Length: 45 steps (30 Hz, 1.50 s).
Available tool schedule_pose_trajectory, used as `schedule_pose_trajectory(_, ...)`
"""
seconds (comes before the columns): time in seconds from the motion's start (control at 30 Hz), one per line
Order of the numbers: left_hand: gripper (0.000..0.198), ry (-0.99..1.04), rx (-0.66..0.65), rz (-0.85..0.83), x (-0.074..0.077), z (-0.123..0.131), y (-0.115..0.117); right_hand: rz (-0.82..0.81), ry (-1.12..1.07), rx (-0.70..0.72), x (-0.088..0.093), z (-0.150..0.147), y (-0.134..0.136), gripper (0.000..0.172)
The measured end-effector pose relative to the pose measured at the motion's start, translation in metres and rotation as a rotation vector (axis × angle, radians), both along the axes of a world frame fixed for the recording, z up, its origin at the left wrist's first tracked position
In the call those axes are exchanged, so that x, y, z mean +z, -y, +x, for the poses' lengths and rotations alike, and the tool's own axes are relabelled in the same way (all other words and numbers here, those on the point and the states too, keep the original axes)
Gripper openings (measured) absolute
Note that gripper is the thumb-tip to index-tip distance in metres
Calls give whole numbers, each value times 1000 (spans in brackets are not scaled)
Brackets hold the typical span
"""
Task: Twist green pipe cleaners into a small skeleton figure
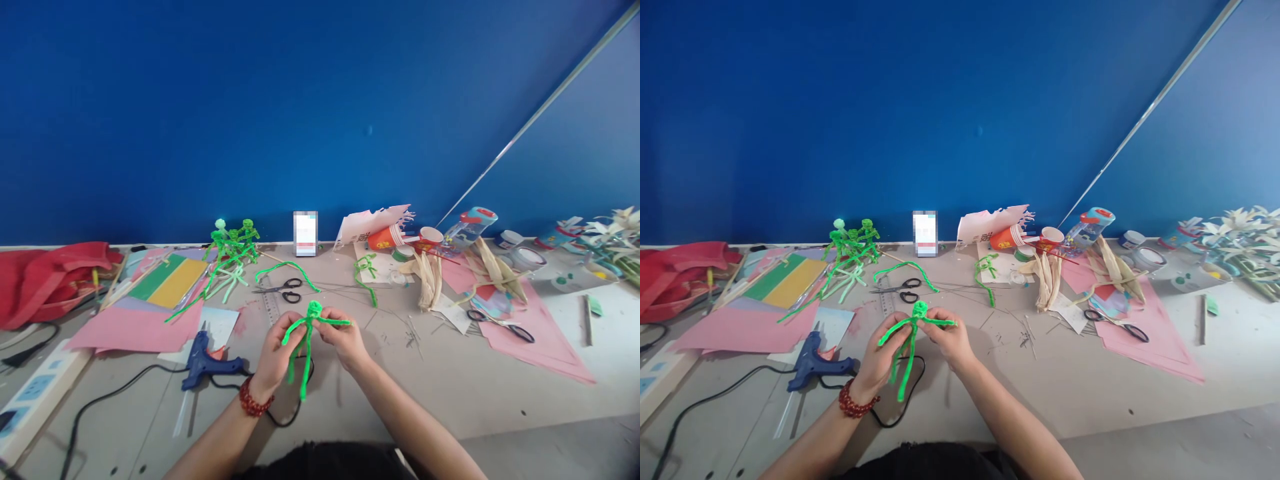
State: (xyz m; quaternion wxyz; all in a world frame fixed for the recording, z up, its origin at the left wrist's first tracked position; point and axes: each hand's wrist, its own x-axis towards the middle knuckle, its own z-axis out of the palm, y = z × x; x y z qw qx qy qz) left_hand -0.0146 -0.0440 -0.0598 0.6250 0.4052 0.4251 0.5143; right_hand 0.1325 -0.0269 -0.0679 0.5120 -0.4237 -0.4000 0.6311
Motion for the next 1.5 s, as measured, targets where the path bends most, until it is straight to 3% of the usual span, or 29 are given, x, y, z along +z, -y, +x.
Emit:
schedule_pose_trajectory(0.17,17,-42,4,91,5,-1,-2,-41,-94,2,-2,2,-2,36)
schedule_pose_trajectory(0.5,23,-79,-36,27,13,0,-3,-86,-161,11,-4,-1,-3,36)
schedule_pose_trajectory(0.8,35,-19,-42,52,8,0,-1,-27,-21,8,-4,0,-3,38)
schedule_pose_trajectory(1.0,29,4,-64,36,11,-2,-3,37,53,11,-4,1,-2,35)
schedule_pose_trajectory(1.2,22,1,67,53,5,-3,-10,20,12,74,-6,2,-2,35)
schedule_pose_trajectory(1.37,29,144,38,-71,-2,-2,-12,-34,-75,140,-5,1,-1,37)
schedule_pose_trajectory(1.5,28,159,5,-73,-1,-2,-10,-52,-107,119,-6,1,-2,38)
